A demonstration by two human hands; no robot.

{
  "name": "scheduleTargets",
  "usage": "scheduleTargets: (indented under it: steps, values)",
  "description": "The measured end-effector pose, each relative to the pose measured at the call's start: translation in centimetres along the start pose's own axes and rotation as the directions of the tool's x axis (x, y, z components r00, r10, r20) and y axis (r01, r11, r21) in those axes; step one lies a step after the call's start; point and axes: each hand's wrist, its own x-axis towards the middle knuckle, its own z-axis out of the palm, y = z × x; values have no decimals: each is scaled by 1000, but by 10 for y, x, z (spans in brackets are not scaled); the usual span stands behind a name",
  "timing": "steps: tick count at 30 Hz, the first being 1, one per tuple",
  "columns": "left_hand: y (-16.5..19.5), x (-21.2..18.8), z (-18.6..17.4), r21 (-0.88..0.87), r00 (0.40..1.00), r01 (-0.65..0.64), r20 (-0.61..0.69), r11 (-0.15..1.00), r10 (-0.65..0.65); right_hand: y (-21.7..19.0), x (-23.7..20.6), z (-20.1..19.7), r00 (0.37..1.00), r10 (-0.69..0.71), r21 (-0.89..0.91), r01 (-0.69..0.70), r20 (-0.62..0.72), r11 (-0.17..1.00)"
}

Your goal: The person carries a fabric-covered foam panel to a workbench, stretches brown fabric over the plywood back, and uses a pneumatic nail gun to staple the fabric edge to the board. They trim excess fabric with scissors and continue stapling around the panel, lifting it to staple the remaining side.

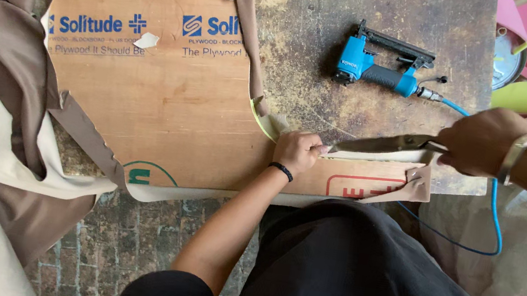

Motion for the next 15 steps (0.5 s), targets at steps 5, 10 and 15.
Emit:
scheduleTargets:
  steps: [5,10,15]
  values:
    - [7,14,-2,156,955,216,174,964,-242,3,5,15,980,199,241,-197,16,950]
    - [38,34,15,290,860,210,400,934,-318,-12,54,13,968,95,420,12,-231,907]
    - [69,50,69,245,832,173,483,954,-274,-10,73,30,723,136,510,328,-677,795]
